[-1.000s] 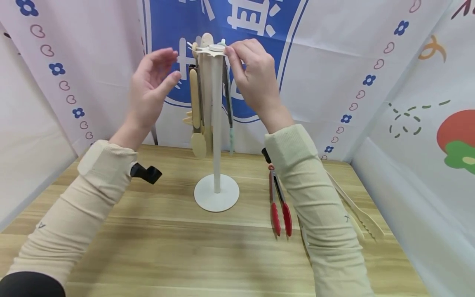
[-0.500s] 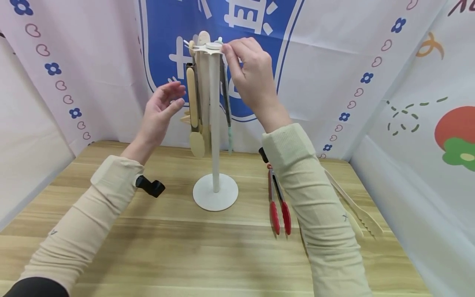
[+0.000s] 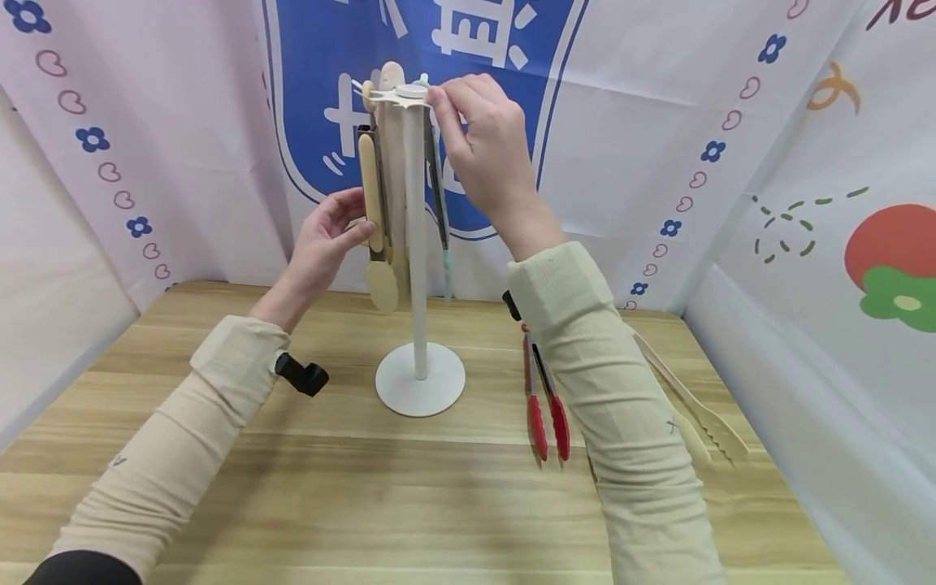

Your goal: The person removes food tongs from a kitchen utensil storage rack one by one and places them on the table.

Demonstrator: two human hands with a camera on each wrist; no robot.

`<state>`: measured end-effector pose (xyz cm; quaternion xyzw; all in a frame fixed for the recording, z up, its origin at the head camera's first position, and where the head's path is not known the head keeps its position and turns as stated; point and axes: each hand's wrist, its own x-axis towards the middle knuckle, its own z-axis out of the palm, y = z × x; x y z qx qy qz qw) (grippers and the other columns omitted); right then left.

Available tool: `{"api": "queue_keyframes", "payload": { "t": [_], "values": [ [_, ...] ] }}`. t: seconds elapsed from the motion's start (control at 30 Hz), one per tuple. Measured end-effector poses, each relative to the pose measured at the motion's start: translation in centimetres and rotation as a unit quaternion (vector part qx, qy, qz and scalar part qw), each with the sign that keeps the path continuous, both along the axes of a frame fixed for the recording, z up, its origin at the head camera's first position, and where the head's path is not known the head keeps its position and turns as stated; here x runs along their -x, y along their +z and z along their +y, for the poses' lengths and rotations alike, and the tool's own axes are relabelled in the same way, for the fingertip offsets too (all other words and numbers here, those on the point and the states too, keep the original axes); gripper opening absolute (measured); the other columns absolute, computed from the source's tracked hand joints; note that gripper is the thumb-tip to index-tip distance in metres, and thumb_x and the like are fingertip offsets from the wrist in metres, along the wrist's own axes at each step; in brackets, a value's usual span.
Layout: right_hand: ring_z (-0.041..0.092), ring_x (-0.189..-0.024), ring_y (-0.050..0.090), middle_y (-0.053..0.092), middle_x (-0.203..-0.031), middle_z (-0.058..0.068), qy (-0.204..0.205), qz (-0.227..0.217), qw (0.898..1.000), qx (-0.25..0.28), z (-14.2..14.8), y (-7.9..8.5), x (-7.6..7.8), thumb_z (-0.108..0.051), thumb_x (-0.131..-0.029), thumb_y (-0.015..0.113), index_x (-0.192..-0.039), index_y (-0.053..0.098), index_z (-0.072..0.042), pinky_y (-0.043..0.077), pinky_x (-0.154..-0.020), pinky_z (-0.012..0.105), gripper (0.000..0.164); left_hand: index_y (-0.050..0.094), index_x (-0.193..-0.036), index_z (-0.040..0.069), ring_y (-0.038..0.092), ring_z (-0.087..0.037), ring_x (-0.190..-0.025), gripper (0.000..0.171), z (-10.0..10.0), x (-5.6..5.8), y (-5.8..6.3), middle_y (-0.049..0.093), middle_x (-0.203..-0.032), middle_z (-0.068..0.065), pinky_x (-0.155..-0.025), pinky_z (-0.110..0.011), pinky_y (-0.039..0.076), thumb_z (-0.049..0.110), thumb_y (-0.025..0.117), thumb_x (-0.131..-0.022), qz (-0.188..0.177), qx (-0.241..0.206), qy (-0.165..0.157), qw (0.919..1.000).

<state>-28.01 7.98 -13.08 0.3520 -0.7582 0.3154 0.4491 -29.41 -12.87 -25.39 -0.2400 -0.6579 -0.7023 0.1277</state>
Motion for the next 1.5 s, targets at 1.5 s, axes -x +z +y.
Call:
{"api": "queue_keyframes", "payload": {
  "t": [1.5],
  "values": [
    [0.015,-0.091,0.057,0.067,-0.093,0.01,-0.009,0.0,1.0,0.014,-0.2,-0.3,0.0,-0.015,-0.095,0.047,-0.092,0.069,0.002,0.042,-0.081,0.018,0.027,0.04,-0.127,-0.009,0.052,-0.015,-0.094,0.043,0.3,0.6,-1.5,0.052,-0.107,-0.004,-0.08,-0.018,0.048,-0.001,0.055,-0.087,0.0,0.028,-0.028,0.9992]
  ]
}}
